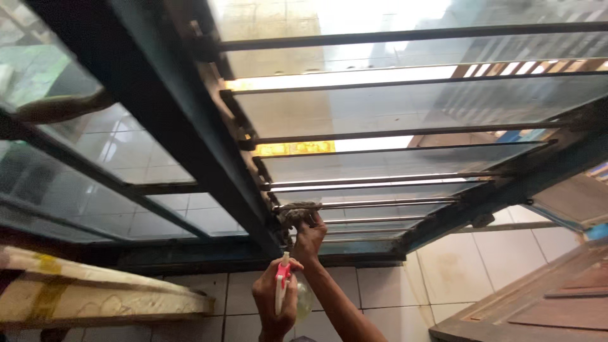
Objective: The person cleans the glass panes of a louvered window using a cloth and a spray bottle, wiping each pane individually.
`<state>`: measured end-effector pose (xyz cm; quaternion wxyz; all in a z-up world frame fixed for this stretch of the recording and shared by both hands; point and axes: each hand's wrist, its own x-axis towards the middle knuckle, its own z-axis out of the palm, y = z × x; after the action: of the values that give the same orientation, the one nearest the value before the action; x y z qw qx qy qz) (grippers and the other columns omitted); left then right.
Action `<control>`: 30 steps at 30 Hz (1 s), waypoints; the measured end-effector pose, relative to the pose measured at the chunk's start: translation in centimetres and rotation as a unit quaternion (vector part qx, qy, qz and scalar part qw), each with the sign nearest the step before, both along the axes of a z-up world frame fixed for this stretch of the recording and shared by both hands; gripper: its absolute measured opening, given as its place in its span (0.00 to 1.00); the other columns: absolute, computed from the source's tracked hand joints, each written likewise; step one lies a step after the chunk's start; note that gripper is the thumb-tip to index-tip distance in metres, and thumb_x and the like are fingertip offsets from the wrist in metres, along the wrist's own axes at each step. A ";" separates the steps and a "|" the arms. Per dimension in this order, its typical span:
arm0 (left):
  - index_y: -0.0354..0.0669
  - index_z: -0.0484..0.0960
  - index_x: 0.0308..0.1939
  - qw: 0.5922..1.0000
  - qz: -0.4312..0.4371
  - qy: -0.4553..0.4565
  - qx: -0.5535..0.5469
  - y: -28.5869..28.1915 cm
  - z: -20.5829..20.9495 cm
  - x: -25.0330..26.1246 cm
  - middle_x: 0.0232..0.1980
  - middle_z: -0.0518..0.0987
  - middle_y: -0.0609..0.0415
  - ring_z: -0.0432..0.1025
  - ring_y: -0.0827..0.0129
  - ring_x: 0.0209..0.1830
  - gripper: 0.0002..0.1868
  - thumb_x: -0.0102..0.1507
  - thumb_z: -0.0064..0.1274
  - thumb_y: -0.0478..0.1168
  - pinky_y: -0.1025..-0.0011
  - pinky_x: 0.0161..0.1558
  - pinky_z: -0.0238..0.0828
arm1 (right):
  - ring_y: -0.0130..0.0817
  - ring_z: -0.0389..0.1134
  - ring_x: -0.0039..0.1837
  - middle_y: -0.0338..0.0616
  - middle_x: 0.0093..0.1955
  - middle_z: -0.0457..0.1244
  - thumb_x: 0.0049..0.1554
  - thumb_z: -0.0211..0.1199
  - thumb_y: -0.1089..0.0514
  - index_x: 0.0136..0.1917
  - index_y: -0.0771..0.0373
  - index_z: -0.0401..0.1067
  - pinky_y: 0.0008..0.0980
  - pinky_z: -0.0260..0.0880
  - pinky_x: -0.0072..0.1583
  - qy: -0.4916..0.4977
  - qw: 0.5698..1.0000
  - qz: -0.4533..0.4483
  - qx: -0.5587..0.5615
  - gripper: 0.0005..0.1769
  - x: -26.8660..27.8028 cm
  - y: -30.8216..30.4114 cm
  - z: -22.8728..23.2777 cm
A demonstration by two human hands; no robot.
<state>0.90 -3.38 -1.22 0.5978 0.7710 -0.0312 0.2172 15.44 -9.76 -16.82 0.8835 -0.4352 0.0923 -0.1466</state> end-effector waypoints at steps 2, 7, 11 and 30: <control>0.37 0.82 0.41 1.000 -0.004 0.001 -0.002 -1.1 -0.1 0.1 0.37 0.85 0.50 0.80 0.68 0.29 0.11 0.58 0.46 0.30 0.70 0.33 0.76 | 0.29 0.71 0.48 0.45 0.47 0.71 0.57 0.60 0.73 0.53 0.69 0.76 0.30 0.74 0.53 -0.073 0.997 -0.027 -0.004 0.11 -0.2 -2.4 -0.6; 0.36 0.82 0.42 0.999 -0.033 -0.029 -0.013 -2.8 -0.6 1.3 0.38 0.85 0.50 0.82 0.69 0.32 0.12 0.57 0.45 0.29 0.71 0.35 0.79 | 0.33 0.74 0.50 0.48 0.48 0.72 0.59 0.59 0.73 0.55 0.70 0.76 0.34 0.78 0.53 -0.121 0.981 -0.100 -0.111 0.12 0.8 -11.1 -2.3; 0.37 0.83 0.40 1.000 -0.022 0.005 0.019 -3.8 -0.8 2.1 0.36 0.86 0.51 0.81 0.69 0.26 0.12 0.56 0.46 0.30 0.71 0.30 0.78 | 0.35 0.74 0.52 0.51 0.51 0.71 0.56 0.57 0.74 0.57 0.71 0.75 0.36 0.78 0.56 -0.058 0.985 -0.146 -0.066 0.16 1.5 -18.7 -3.5; 0.35 0.83 0.41 0.999 -0.025 0.025 0.002 -3.1 -0.7 1.3 0.37 0.86 0.48 0.83 0.65 0.31 0.12 0.58 0.46 0.28 0.71 0.33 0.79 | 0.32 0.68 0.47 0.42 0.49 0.68 0.56 0.54 0.70 0.55 0.72 0.76 0.34 0.72 0.51 0.067 0.941 -0.313 -0.114 0.16 3.1 -30.4 -1.1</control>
<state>2.22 -6.44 -1.87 0.6024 0.7762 -0.0357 0.1827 18.49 -40.19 -17.88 0.7293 -0.4912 0.2658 -0.3953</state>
